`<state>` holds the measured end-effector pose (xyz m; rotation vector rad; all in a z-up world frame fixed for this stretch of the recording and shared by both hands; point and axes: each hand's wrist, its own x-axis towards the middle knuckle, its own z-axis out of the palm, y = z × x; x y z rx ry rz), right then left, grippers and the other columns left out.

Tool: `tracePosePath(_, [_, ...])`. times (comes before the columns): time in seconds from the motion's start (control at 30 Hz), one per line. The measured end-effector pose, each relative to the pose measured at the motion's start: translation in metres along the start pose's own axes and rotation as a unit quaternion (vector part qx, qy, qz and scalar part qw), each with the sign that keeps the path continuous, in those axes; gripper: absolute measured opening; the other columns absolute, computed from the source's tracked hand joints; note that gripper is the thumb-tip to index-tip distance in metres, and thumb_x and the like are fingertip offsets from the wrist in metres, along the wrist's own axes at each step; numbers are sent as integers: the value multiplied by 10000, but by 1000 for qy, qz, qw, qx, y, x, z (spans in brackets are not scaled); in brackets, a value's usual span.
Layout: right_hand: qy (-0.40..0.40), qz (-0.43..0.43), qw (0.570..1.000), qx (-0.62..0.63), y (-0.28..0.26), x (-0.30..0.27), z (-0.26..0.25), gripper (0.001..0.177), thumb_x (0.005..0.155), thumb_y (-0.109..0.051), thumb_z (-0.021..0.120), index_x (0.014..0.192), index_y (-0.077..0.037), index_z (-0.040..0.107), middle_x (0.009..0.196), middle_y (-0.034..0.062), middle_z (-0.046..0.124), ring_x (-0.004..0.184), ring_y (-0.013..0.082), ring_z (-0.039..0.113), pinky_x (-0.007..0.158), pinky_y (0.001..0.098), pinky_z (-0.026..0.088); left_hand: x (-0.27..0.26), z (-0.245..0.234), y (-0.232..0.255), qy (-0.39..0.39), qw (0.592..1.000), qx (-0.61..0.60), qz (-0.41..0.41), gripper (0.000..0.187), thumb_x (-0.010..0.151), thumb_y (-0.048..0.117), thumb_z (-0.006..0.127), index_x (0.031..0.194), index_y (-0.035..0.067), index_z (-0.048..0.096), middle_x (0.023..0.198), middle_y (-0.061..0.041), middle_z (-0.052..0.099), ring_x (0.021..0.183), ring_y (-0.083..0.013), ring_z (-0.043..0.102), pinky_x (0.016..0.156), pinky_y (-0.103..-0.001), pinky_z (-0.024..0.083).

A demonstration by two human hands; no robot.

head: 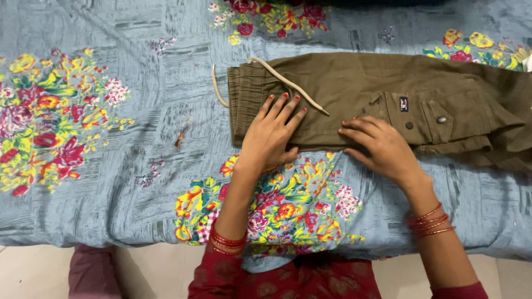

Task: The person folds a pair of white pants, olive green pants, and a white t-shirt on a bed. Each item is folded neatly and placed into an open suitcase.

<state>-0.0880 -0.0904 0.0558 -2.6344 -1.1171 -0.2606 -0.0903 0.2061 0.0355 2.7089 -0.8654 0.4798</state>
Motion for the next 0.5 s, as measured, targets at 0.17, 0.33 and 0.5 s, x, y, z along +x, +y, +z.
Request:
tracePosePath(0.17, [12, 3, 999, -46, -5, -1, 5, 435, 869, -303, 741, 1256, -111, 687, 1328, 62, 663, 1246, 279, 606, 1045, 421, 498, -3, -4, 2, -77, 997, -1, -9, 886, 607, 352, 814, 1389, 24, 556, 1495, -239, 449, 1423, -384, 403, 1212, -515, 277])
tracePosePath(0.33, [16, 16, 996, -88, -15, 4, 7, 480, 891, -382, 726, 1288, -115, 681, 1288, 64, 673, 1224, 274, 613, 1028, 421, 504, -5, 19, 2, -35, 996, 84, 3, 685, 769, 236, 681, 1407, 19, 559, 1523, -228, 479, 1430, -390, 439, 1205, -524, 311])
tracePosePath(0.5, [23, 22, 989, -146, -32, 11, 10, 571, 838, -497, 712, 1285, -143, 696, 1220, 102, 673, 1169, 300, 605, 970, 442, 493, -13, 33, 1, -24, 995, 92, 6, 604, 856, 215, 561, 1413, -18, 544, 1517, -219, 503, 1414, -392, 467, 1191, -533, 329])
